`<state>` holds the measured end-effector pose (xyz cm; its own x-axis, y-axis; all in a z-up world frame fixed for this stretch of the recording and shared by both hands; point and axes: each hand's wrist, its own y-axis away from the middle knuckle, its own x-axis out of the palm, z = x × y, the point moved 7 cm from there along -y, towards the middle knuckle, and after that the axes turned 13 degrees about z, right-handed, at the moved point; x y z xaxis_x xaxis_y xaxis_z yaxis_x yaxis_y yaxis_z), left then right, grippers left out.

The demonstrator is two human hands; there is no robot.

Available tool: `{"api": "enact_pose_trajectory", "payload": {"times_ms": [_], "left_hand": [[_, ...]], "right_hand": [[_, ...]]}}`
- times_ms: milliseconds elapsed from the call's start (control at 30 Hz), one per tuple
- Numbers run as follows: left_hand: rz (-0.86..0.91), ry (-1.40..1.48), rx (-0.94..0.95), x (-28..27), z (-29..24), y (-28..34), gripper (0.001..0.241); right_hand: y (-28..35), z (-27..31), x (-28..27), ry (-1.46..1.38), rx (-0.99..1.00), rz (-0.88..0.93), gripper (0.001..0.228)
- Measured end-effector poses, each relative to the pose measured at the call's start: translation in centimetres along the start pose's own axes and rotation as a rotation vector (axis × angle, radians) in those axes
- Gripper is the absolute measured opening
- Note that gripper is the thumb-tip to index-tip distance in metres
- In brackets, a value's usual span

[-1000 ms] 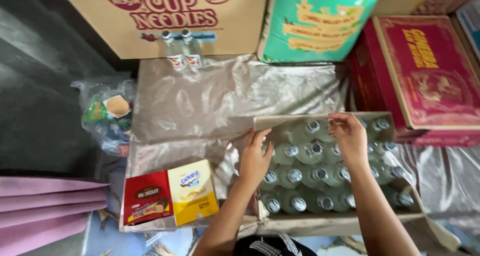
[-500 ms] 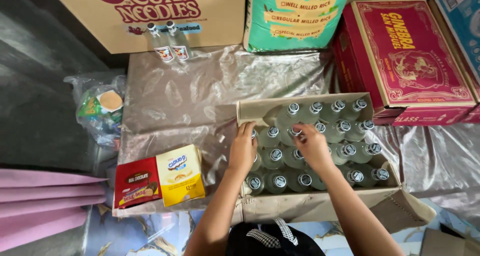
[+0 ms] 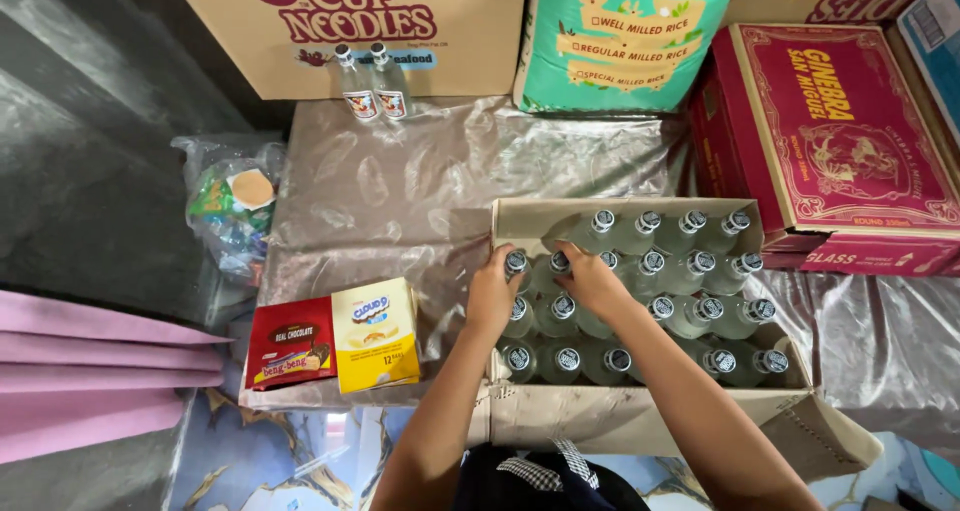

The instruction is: Taking small glass gin bottles from a crate and arranging them into a cardboard box.

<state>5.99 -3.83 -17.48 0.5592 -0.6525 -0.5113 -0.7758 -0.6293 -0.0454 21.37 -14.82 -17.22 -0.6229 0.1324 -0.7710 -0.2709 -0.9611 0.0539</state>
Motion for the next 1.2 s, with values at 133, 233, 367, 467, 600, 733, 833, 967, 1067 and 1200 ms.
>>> {"api": "enact_pose_trajectory", "payload": {"times_ms": [133,233,367,467,600,733,833,967,1067,1200], "left_hand": [[0.003,-0.028,0.02,0.0,-0.2,-0.2,0.045],[0.005,-0.04,0.026,0.5,0.5,-0.1,0.04],[-0.004,-0.103,-0.003,0.6,0.7,-0.2,0.038],[0.013,-0.128,-0.029,0.5,0.5,-0.4,0.038],[0.046,-0.119,-0.079,0.6,0.9,-0.7,0.038],[0.022,-0.125,-0.08,-0.3,0.0,-0.8,0.039],[0.038,-0.126,-0.09,-0.8,-0.9,-0.7,0.04],[0.058,-0.186,-0.09,-1.3,-1.5,-1.6,0.041],[0.066,-0.215,-0.052,-1.6,-2.3,-1.8,0.04],[0.027,-0.202,-0.007,-3.0,-4.2,-2.0,0.037]], "right_hand": [[-0.5,-0.8,0.6,-0.008,0.145,0.079,0.055],[-0.2,-0.7,0.7,0.006,0.194,0.075,0.047],[0.2,0.1,0.0,0.021,0.239,0.03,0.045],[0.2,-0.3,0.1,0.02,0.26,0.02,0.042],[0.3,0.3,-0.2,0.054,0.312,0.046,0.039],[0.3,1.0,-0.8,0.044,0.265,-0.018,0.039],[0.7,1.2,-1.2,0.043,0.346,0.011,0.038],[0.5,1.1,-2.1,0.078,0.286,-0.033,0.04],[0.6,1.9,-3.1,0.091,0.279,-0.058,0.042],[0.5,3.2,-4.9,0.051,0.276,-0.08,0.043]]}}
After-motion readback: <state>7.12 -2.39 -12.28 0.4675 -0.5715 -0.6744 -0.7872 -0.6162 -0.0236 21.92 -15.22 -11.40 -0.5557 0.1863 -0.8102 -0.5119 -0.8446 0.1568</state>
